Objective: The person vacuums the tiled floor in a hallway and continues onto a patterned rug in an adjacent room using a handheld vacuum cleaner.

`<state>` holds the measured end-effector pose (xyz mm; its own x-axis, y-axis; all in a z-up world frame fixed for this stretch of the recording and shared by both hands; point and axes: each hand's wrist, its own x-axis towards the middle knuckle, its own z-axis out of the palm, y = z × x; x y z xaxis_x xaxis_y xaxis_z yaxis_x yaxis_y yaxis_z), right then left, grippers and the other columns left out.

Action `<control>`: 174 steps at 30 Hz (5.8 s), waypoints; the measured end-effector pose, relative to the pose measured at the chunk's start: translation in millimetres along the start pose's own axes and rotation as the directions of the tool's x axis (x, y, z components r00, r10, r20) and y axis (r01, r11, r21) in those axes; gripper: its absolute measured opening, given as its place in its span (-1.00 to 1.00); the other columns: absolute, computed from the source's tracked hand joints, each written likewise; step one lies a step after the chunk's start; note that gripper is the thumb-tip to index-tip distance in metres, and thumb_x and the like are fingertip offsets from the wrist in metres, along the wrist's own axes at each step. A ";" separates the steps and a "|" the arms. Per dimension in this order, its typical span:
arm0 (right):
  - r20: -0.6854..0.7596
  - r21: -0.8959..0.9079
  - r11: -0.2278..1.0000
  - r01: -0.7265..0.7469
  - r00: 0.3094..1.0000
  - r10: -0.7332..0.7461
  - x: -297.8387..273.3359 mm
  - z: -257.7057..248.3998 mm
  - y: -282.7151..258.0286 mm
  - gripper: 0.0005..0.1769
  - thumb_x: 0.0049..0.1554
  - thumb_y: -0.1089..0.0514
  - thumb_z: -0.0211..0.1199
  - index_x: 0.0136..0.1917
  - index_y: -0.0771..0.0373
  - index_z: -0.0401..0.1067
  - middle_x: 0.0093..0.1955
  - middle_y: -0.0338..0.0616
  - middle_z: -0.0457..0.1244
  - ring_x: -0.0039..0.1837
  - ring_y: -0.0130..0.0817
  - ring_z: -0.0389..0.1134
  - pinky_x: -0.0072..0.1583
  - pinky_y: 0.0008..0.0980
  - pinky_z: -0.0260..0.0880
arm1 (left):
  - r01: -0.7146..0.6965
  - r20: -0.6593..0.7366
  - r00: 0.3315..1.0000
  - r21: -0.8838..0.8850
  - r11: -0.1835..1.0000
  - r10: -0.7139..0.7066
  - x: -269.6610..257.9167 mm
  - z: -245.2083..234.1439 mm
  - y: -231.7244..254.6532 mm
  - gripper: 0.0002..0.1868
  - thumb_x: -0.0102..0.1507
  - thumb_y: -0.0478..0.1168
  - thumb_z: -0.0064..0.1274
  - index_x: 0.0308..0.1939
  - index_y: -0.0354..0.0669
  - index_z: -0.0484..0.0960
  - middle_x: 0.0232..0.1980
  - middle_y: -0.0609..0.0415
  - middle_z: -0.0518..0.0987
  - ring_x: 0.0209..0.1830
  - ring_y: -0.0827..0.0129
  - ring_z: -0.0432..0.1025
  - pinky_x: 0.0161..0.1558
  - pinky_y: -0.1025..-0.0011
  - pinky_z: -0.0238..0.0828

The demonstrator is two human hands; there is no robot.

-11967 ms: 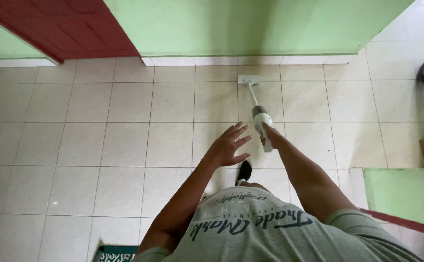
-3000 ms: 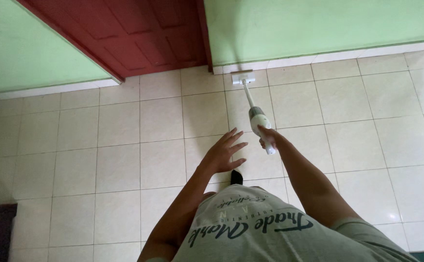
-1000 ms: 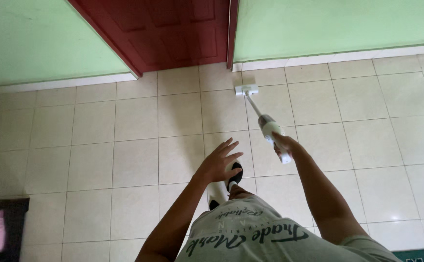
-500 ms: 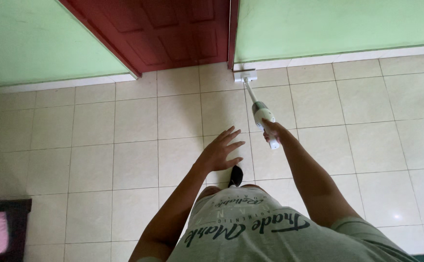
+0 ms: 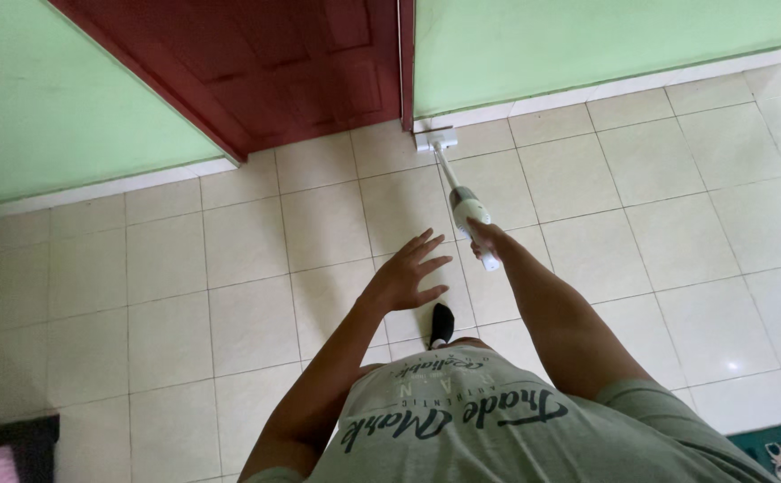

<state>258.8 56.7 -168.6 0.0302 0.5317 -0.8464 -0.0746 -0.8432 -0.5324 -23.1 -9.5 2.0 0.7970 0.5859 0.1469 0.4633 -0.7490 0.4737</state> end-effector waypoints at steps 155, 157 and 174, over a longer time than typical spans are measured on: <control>-0.440 0.865 0.359 0.349 0.872 0.212 -105.7 569.3 178.8 -0.49 0.24 -0.26 0.17 -0.10 0.25 0.24 -0.37 -0.25 0.15 -0.40 -0.46 0.13 -0.37 -0.44 0.22 | -0.620 0.299 0.612 -0.394 0.679 0.732 -194.4 -240.0 -339.8 -0.45 0.23 0.09 0.21 0.27 0.07 0.62 0.58 0.02 0.27 0.63 0.04 0.05 0.50 0.09 0.15; -0.427 0.875 0.352 0.332 0.872 0.239 -93.8 521.6 159.7 -0.50 0.25 -0.25 0.16 -0.09 0.24 0.22 -0.37 -0.26 0.14 -0.40 -0.48 0.12 -0.37 -0.45 0.21 | -0.621 0.295 0.622 -0.379 0.686 0.725 -159.2 -239.2 -331.9 -0.46 0.23 0.09 0.21 0.27 0.07 0.62 0.58 0.02 0.28 0.63 0.05 0.05 0.49 0.09 0.17; -0.454 0.875 0.305 0.376 0.856 0.246 -45.9 303.2 53.7 -0.50 0.24 -0.25 0.17 0.11 0.21 0.20 -0.32 -0.28 0.12 -0.35 -0.53 0.10 -0.34 -0.51 0.18 | -0.627 0.336 0.605 -0.358 0.692 0.722 9.4 -215.5 -296.5 -0.46 0.24 0.10 0.18 0.27 0.08 0.61 0.59 0.05 0.25 0.65 0.12 0.02 0.48 0.13 0.19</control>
<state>-48.8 11.1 -154.0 0.4598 0.2120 -0.8623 -0.8835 0.0119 -0.4682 -236.5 284.8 50.1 0.9468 -0.2901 0.1391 -0.3177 -0.7750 0.5463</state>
